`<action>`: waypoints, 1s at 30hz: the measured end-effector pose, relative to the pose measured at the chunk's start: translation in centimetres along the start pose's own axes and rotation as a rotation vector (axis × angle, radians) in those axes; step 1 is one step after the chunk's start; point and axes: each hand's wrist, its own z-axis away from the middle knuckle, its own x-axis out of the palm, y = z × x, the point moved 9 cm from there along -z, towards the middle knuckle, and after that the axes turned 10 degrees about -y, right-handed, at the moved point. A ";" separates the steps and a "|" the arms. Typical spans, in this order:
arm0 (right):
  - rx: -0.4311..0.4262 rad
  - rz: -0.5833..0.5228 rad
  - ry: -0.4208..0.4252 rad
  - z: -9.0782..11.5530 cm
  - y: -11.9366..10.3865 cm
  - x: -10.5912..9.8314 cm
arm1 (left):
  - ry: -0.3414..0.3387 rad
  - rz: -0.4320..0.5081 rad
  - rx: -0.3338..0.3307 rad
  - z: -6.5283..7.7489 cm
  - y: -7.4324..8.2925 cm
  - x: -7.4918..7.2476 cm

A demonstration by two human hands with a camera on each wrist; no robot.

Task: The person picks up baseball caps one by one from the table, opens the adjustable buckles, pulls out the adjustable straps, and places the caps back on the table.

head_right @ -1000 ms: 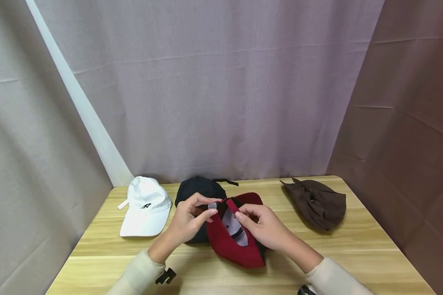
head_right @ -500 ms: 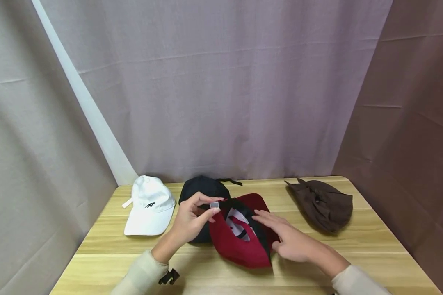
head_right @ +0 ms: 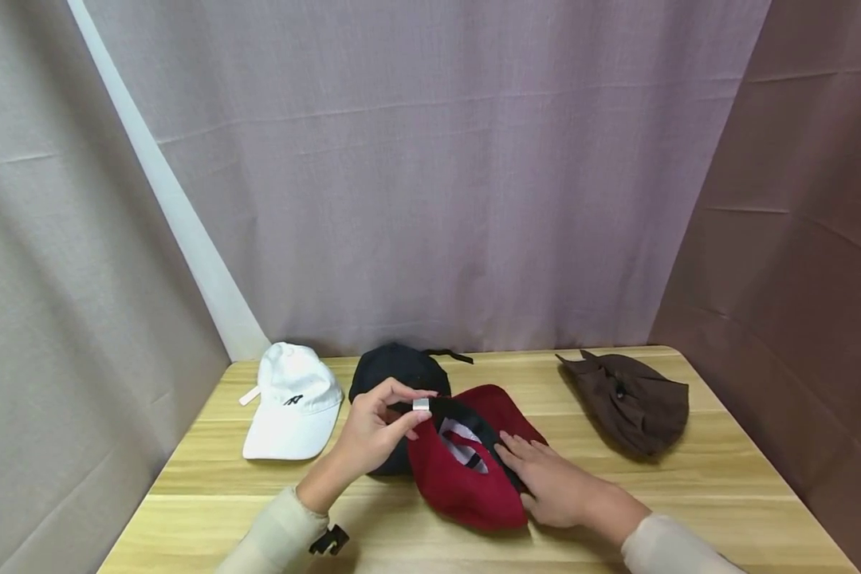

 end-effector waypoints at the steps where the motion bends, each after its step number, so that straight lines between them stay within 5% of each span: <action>1: -0.004 -0.001 -0.002 -0.1 -0.1 0.1 | -0.001 -0.005 -0.008 0.1 -0.2 0.0; 8: -0.025 -0.049 0.033 0.1 0.9 -0.9 | 0.008 -0.029 -0.036 0.2 -0.9 -0.2; 16: -0.011 -0.104 0.215 1.0 3.4 -2.9 | 0.020 -0.063 -0.015 0.5 -1.0 -0.7; 24: 0.046 -0.309 0.482 2.3 4.0 -6.4 | 0.158 -0.119 0.038 1.7 0.4 -2.9; 30: 0.083 -0.429 0.555 2.3 5.8 -8.1 | 0.239 -0.058 0.023 2.3 2.2 -4.5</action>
